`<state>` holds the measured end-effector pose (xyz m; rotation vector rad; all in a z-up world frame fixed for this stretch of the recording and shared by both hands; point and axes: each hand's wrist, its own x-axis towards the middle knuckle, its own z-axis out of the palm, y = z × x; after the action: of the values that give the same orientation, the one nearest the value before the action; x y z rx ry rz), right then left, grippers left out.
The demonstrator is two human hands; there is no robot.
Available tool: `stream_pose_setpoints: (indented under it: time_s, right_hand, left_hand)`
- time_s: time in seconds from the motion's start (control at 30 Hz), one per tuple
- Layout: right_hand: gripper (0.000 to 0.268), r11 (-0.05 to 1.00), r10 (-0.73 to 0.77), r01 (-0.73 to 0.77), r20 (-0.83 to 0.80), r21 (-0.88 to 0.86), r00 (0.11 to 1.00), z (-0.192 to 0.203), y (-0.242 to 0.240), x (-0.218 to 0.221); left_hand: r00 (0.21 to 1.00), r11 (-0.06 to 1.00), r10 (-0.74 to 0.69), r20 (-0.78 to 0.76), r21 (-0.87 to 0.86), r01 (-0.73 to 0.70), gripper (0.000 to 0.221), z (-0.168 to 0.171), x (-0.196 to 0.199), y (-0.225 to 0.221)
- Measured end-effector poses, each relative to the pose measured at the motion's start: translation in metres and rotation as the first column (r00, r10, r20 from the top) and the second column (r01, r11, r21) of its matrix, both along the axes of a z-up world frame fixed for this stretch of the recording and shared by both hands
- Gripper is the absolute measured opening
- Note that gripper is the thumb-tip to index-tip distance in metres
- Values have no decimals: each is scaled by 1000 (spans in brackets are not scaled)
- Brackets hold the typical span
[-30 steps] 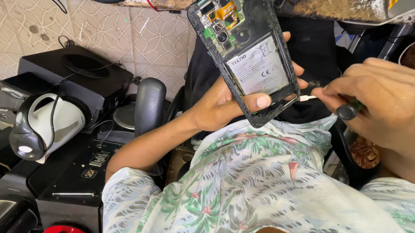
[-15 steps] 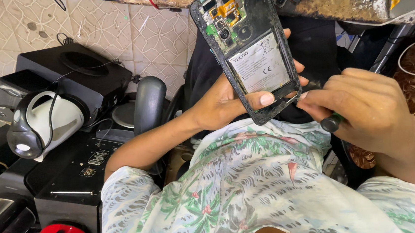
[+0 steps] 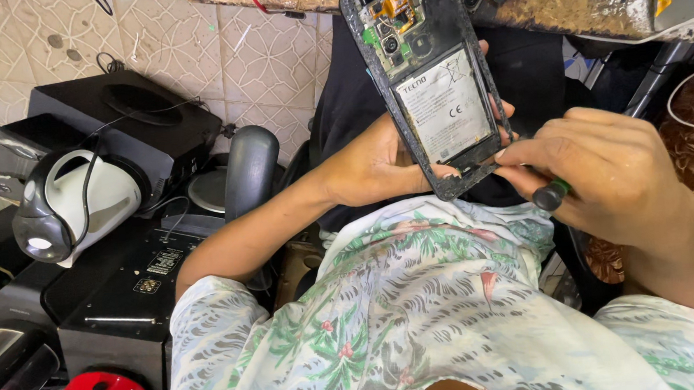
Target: The person holds a disassembled smartphone and uses a green screwdriver to work on the internal components. They manipulate the phone's casing and battery area, occasionally turning the device over to access different parts.
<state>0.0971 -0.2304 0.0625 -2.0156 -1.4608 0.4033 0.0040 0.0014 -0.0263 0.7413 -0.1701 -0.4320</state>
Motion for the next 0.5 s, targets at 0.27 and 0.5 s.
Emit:
stream_pose_setpoints:
  time_s: [0.27,0.5]
  right_hand:
    - [15,999,-19,21,-74,31,997,-6,-4,5]
    - [14,998,-37,41,-83,41,996,-12,-3,6]
  left_hand:
    - [994,993,-90,56,-65,94,108,-2,5,8]
    - [968,947,-160,-195,-308,94,121,14,10,13]
